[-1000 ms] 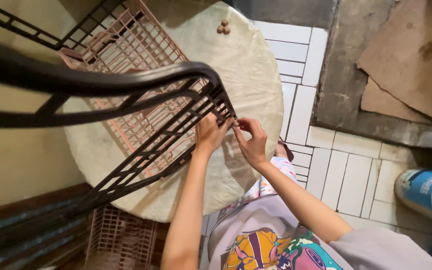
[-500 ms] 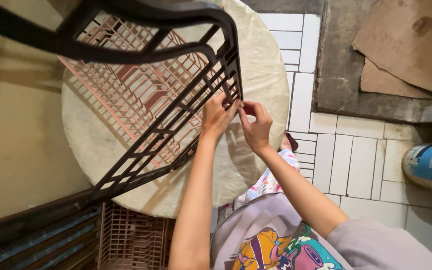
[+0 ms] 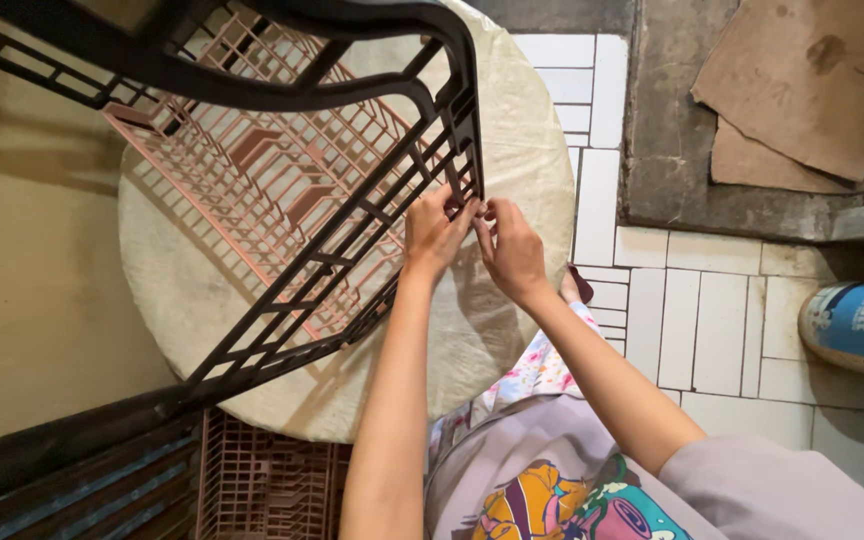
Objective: The person assembles a wire rack by attaching black side frames to a pink basket on a round table. They align the parts, insert small wooden knobs into the frame holes, and secure the sides to the basket. The person briefly walks to the sink to retrieve more knobs before returning to finish the assembly.
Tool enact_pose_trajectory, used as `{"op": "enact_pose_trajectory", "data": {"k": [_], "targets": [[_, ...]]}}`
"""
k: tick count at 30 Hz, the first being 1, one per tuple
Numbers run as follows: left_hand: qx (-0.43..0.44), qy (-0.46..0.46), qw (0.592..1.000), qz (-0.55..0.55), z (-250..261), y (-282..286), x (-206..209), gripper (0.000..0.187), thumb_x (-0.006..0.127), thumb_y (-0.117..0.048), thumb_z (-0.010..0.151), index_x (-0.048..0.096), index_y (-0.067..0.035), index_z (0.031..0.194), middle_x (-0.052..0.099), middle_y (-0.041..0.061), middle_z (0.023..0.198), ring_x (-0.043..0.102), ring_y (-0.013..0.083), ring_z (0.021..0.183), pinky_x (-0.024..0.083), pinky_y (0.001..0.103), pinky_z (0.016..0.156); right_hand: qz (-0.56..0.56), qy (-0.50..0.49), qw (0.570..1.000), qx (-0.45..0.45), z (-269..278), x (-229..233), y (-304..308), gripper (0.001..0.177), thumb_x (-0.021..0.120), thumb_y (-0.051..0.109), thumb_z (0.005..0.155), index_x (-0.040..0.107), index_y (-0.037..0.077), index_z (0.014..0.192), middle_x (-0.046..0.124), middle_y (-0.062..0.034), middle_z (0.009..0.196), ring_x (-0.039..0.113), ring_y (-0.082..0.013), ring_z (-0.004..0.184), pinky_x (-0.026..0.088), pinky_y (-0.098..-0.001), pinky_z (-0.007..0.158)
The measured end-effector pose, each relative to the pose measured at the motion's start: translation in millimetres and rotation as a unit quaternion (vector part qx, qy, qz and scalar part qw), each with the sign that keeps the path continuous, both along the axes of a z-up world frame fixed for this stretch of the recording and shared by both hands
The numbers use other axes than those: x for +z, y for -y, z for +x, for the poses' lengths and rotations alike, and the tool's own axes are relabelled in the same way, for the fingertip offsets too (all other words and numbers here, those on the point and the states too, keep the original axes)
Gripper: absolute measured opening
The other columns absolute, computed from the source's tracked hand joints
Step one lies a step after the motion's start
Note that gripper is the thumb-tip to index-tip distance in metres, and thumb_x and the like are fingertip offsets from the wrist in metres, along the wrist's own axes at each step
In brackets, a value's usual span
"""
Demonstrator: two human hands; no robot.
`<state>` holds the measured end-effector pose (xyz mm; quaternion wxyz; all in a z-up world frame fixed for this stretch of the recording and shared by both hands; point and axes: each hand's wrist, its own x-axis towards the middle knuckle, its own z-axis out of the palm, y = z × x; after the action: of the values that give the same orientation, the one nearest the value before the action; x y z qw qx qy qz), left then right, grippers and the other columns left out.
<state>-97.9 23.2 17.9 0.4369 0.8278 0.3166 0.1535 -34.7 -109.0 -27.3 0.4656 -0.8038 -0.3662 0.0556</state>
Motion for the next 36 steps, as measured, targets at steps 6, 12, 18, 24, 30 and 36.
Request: {"op": "enact_pose_trajectory", "data": {"k": [6,12,18,24,30,36], "targets": [[0.006,-0.011,1.0,0.027,-0.4,0.3,-3.5,0.025,0.076,-0.032,0.087,0.075,-0.008,0.095,0.076,0.013,0.08,0.074,0.0274,0.071,0.055,0.038,0.063,0.101,-0.329,0.939,0.005,1.0,-68.9,-14.2,0.039,0.047,0.032,0.12,0.067,0.003,0.103,0.065,-0.0105,0.081,0.059,-0.0211,0.072,0.049,-0.0358,0.066],[0.01,-0.034,0.999,0.004,-0.5,1.1,-6.9,0.026,0.076,-0.033,0.087,0.074,-0.008,0.094,0.076,0.014,0.08,0.075,0.0288,0.072,0.056,0.04,0.065,0.111,-0.538,0.833,0.057,17.6,-78.6,-16.3,0.058,0.037,0.046,0.117,0.069,0.001,0.098,0.07,-0.0048,0.075,0.067,-0.0172,0.063,0.053,-0.0319,0.061],[0.01,-0.006,0.996,0.089,3.4,2.8,-11.4,0.025,0.079,-0.028,0.086,0.073,-0.006,0.097,0.074,0.018,0.087,0.072,0.0364,0.081,0.054,0.046,0.07,-0.024,0.084,0.996,-0.018,-0.5,-6.3,-0.9,0.028,0.064,0.025,0.096,0.06,0.002,0.112,0.068,-0.0077,0.084,0.066,-0.0316,0.066,0.048,-0.0427,0.052],[0.01,-0.017,0.997,0.072,1.9,3.3,-13.6,0.026,0.078,-0.027,0.087,0.071,-0.005,0.097,0.074,0.018,0.089,0.071,0.0369,0.082,0.054,0.046,0.071,-0.01,0.082,0.996,-0.028,9.7,-33.4,-11.9,0.019,0.054,0.023,0.11,0.064,0.012,0.098,0.067,-0.009,0.082,0.066,-0.0323,0.07,0.049,-0.0433,0.06],[0.011,-0.028,0.998,0.057,1.8,4.9,-6.2,0.026,0.078,-0.027,0.087,0.07,-0.005,0.1,0.073,0.018,0.087,0.071,0.0367,0.081,0.053,0.046,0.07,0.16,-0.539,0.824,0.069,17.2,-47.8,-13.2,0.04,0.045,0.035,0.113,0.067,0.006,0.096,0.064,-0.0054,0.071,0.055,-0.0205,0.056,0.038,-0.0346,0.051],[0.021,-0.029,0.999,0.039,1.8,7.5,-4.1,0.028,0.079,-0.028,0.087,0.07,-0.005,0.099,0.073,0.017,0.089,0.071,0.0364,0.082,0.053,0.046,0.069,-0.04,0.151,0.988,-0.003,6.5,-0.9,-2.6,0.023,0.065,0.027,0.095,0.064,0.006,0.103,0.066,-0.0062,0.079,0.063,-0.0292,0.059,0.045,-0.0419,0.05]]}}
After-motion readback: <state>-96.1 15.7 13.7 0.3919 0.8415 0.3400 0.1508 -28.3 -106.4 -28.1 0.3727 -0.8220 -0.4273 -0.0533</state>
